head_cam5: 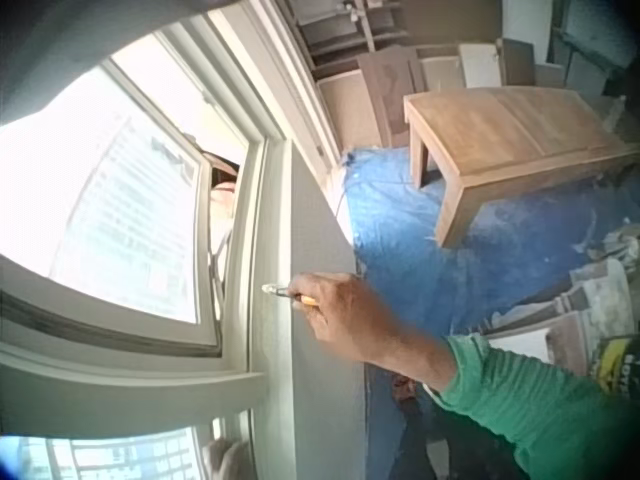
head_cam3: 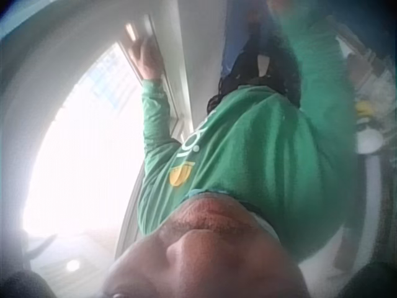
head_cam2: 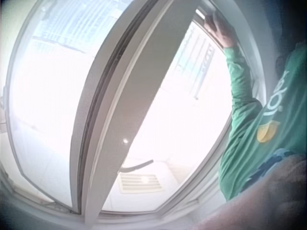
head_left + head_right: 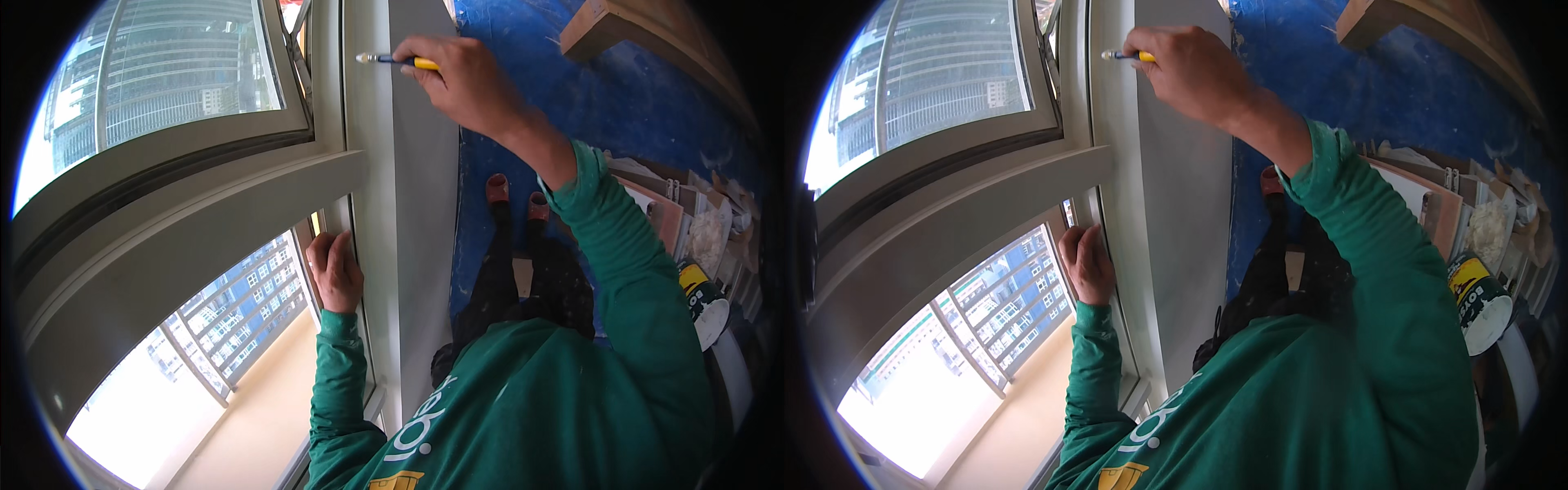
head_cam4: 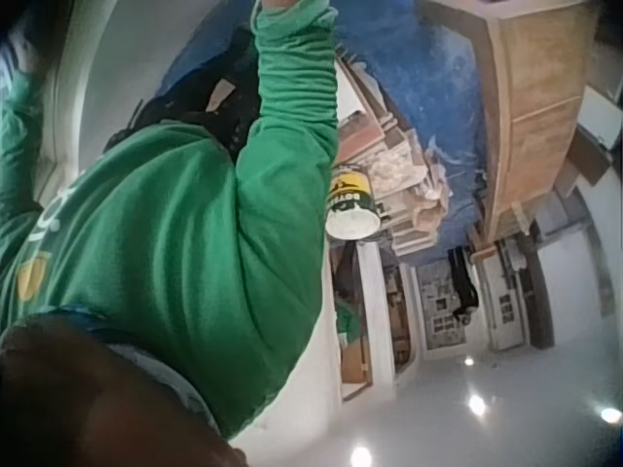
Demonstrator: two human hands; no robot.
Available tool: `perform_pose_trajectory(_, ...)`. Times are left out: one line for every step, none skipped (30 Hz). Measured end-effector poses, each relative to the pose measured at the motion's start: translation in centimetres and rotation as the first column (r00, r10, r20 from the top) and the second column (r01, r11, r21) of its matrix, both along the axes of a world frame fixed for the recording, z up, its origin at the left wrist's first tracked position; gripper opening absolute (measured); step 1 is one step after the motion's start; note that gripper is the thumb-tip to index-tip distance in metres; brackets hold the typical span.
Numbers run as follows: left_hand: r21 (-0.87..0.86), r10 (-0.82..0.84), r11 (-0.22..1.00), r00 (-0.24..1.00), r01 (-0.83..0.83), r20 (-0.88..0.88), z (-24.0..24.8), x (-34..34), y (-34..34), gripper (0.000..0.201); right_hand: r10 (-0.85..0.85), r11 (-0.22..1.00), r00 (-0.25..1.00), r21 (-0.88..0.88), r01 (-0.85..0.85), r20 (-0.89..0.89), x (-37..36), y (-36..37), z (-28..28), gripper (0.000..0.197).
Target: The person paints the white window frames and surrounding wall trim using a small brush and a paint can. They repeatedly dip the brush into the paint and apply it to the edges of the window frame and the wall, occasionally adjusting their position to reach different sections.
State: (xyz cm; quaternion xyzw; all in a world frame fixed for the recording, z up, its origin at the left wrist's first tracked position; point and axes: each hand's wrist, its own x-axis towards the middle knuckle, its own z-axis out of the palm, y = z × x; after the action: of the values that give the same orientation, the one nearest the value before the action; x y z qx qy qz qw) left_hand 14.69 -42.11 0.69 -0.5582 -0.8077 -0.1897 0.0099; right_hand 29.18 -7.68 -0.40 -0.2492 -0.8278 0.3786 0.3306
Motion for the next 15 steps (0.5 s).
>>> perform_pose_trajectory(0.001,-0.001,1.000,1.000,0.001,0.007,-0.1,-0.1,0.1,0.035,-0.029,0.998,1.000,0.048,0.029,-0.002,-0.5,0.8,-0.1,0.013)
perform_pose_trajectory(0.003,-0.002,1.000,1.000,0.001,0.014,-0.1,-0.1,0.2,0.035,-0.037,0.991,0.999,0.125,0.037,-0.007,-0.9,1.3,-0.5,0.014)
perform_pose_trajectory(0.001,0.005,1.000,1.000,-0.005,0.011,-0.2,-0.2,0.3,0.035,-0.039,0.978,0.999,0.205,0.041,-0.012,-1.4,1.5,-0.9,0.014)
perform_pose_trajectory(0.000,0.011,1.000,1.000,-0.011,0.009,-0.3,-0.1,0.3,0.036,-0.042,0.958,0.999,0.284,0.045,-0.018,-1.7,1.5,-1.3,0.014)
perform_pose_trajectory(0.001,0.017,1.000,1.000,-0.017,0.007,-0.3,-0.1,0.3,0.036,0.010,0.968,1.000,0.253,-0.010,0.003,-1.5,0.7,-1.7,0.014)
perform_pose_trajectory(-0.001,0.014,1.000,1.000,-0.014,0.005,-0.3,-0.1,0.2,0.036,0.077,0.971,0.997,0.226,-0.081,0.026,-1.1,-0.9,-1.6,0.014)
perform_pose_trajectory(0.003,0.008,1.000,1.000,-0.008,0.007,-0.3,-0.2,0.1,0.036,0.140,0.968,0.989,0.203,-0.148,0.055,-0.5,-2.2,-1.3,0.013)
perform_pose_trajectory(0.011,0.005,1.000,1.000,-0.005,0.010,-0.3,-0.2,0.1,0.037,0.185,0.975,0.982,0.119,-0.189,0.045,0.2,-3.5,-0.7,0.014)
perform_pose_trajectory(0.019,0.001,1.000,1.000,-0.002,0.026,-0.2,-0.2,0.2,0.038,0.223,0.974,0.974,0.037,-0.224,0.033,1.0,-4.4,0.0,0.014)
perform_pose_trajectory(0.012,0.003,1.000,0.999,-0.004,0.042,0.0,-0.2,0.2,0.039,0.261,0.964,0.965,-0.047,-0.260,0.014,1.3,-4.5,0.5,0.015)
perform_pose_trajectory(0.004,0.006,1.000,0.998,-0.006,0.058,0.1,-0.3,0.2,0.039,0.250,0.959,0.968,-0.138,-0.248,-0.003,1.2,-3.7,0.7,0.015)
perform_pose_trajectory(-0.007,0.001,1.000,0.999,0.000,0.047,0.2,-0.4,0.1,0.041,0.234,0.944,0.972,-0.233,-0.233,-0.021,1.1,-2.9,0.7,0.016)
perform_pose_trajectory(-0.001,0.006,1.000,0.999,-0.006,0.053,0.2,-0.4,0.1,0.041,0.217,0.920,0.975,-0.327,-0.217,-0.037,0.7,-2.0,0.6,0.017)
perform_pose_trajectory(0.003,0.013,1.000,0.998,-0.013,0.058,0.2,-0.3,0.1,0.042,0.194,0.935,0.980,-0.295,-0.196,-0.035,-0.1,-0.7,0.2,0.017)
perform_pose_trajectory(0.006,0.010,1.000,0.998,-0.011,0.062,0.2,-0.3,0.2,0.043,0.162,0.950,0.986,-0.264,-0.167,-0.038,-0.9,1.0,-0.6,0.018)
